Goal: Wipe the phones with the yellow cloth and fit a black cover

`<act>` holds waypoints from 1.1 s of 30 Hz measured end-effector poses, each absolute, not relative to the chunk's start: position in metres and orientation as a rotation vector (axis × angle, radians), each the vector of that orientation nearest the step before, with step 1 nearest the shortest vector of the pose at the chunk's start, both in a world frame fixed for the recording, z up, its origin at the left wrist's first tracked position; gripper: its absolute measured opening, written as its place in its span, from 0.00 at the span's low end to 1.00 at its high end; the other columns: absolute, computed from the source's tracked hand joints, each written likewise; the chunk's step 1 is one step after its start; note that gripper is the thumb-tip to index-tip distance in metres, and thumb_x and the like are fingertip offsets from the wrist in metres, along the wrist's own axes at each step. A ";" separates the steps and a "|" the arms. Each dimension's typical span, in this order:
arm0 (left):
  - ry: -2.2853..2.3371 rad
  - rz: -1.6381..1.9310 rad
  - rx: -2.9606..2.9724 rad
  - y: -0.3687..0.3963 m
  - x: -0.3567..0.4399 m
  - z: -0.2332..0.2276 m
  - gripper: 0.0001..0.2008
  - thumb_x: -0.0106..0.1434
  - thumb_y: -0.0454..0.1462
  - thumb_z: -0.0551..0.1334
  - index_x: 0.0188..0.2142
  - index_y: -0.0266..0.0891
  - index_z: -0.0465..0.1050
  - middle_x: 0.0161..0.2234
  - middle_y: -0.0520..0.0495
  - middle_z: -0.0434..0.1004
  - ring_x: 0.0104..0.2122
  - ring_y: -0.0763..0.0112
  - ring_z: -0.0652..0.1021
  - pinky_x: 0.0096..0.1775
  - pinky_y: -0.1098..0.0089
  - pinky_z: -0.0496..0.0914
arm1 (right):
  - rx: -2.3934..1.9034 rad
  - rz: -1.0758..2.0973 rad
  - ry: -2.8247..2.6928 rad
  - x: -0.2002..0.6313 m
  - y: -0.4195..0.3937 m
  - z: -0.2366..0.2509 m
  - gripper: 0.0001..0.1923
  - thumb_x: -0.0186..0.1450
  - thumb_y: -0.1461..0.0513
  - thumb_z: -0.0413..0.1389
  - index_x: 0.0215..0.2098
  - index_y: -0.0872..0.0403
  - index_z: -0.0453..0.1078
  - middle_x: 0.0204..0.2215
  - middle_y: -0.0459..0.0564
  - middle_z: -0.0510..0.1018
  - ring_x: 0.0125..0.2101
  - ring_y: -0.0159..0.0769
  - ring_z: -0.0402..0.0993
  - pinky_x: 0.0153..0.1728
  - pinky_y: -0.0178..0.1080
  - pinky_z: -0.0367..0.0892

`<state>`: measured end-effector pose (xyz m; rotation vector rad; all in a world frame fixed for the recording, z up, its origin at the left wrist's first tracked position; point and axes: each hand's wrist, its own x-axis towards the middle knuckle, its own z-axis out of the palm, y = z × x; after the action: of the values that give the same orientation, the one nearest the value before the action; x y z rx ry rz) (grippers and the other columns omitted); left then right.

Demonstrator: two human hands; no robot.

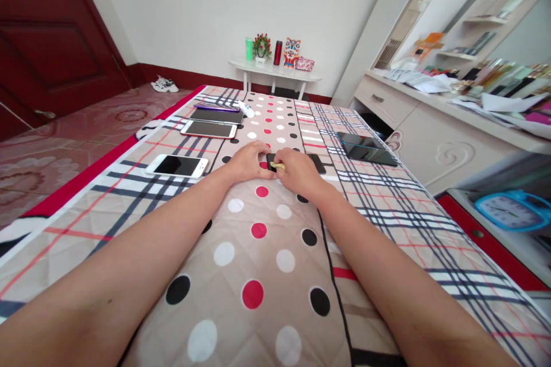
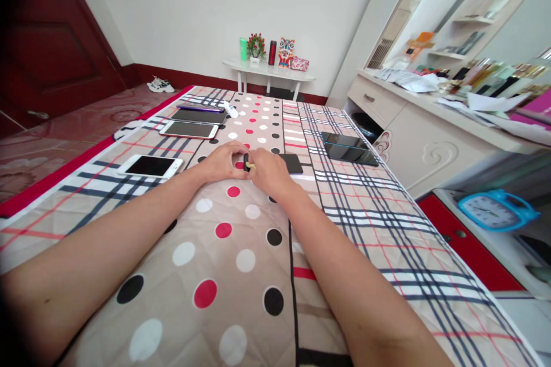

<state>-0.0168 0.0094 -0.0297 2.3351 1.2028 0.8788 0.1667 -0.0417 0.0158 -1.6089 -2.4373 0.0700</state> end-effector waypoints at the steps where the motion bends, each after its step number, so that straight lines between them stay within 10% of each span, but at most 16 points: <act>1: 1.206 0.882 2.331 0.009 -0.017 -0.030 0.29 0.43 0.47 0.78 0.43 0.39 0.77 0.44 0.47 0.76 0.44 0.59 0.77 0.50 0.59 0.73 | -1.548 0.091 -2.444 0.167 -0.041 0.012 0.14 0.65 0.64 0.52 0.46 0.52 0.74 0.46 0.49 0.77 0.44 0.38 0.74 0.41 0.37 0.61; 10: 1.196 0.918 2.192 0.006 -0.017 -0.029 0.32 0.41 0.46 0.80 0.45 0.39 0.76 0.50 0.44 0.75 0.49 0.57 0.77 0.57 0.55 0.72 | -2.160 -0.093 -1.840 0.239 -0.011 0.006 0.15 0.67 0.63 0.49 0.48 0.56 0.74 0.47 0.56 0.77 0.47 0.47 0.73 0.42 0.39 0.61; 22: 1.050 1.101 2.269 -0.006 -0.005 -0.021 0.33 0.41 0.36 0.79 0.47 0.40 0.73 0.52 0.45 0.71 0.53 0.58 0.75 0.59 0.56 0.71 | -1.525 0.023 -2.224 0.181 -0.030 0.018 0.17 0.72 0.62 0.47 0.52 0.53 0.74 0.49 0.51 0.73 0.48 0.37 0.70 0.46 0.35 0.61; 33: 1.117 1.141 2.566 -0.012 -0.005 -0.017 0.37 0.45 0.38 0.79 0.54 0.42 0.68 0.57 0.44 0.69 0.57 0.57 0.72 0.59 0.59 0.70 | -2.013 -0.170 -2.000 0.207 -0.030 0.050 0.19 0.69 0.66 0.46 0.50 0.53 0.77 0.50 0.55 0.73 0.46 0.44 0.71 0.41 0.39 0.59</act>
<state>-0.0047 -0.0124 -0.0170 2.5664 1.1172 1.1407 0.2067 -0.0297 0.0496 -2.0129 -1.9997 -0.1696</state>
